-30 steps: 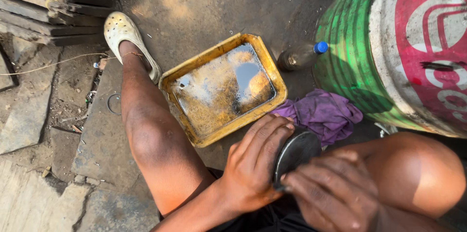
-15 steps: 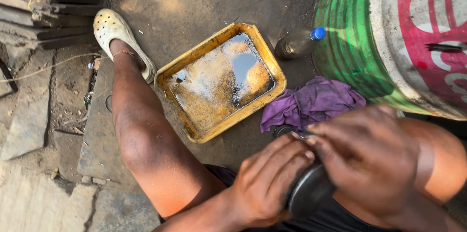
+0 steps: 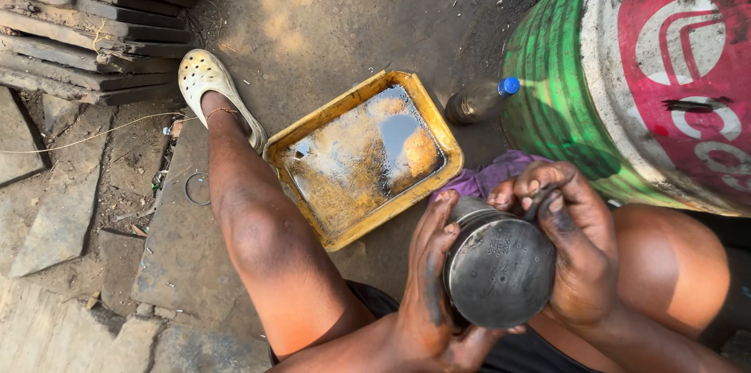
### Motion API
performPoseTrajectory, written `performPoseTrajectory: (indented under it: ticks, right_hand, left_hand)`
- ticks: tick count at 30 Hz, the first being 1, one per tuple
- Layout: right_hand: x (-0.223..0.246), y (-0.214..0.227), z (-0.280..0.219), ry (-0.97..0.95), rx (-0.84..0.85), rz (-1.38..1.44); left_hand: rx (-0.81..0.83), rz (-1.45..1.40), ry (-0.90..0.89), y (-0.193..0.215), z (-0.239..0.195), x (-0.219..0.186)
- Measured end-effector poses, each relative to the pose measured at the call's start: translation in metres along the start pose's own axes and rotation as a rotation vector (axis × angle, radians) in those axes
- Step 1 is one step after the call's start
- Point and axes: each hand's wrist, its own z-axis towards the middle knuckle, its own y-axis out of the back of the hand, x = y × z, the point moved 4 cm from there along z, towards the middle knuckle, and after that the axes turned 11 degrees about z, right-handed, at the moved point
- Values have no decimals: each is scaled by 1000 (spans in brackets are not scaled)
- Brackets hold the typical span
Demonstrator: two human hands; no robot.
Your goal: The person scrubs a small metal cylindrical part with a black abrasive pad, repeatedly dipping it into a yellow tray containing a dark liquid. They then wipe the part with a purple cloth. The person repeats this process on a second metal part.
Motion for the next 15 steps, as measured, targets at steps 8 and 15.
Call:
performPoseTrajectory:
  ticks: [8,15]
  right_hand:
    - [10,1,-4,-23,146,-222]
    - [7,9,-11,-125,159,-158]
  left_hand:
    - [218,-142,-18,5,-5,27]
    - [285,-112,-12,1,-1,27]
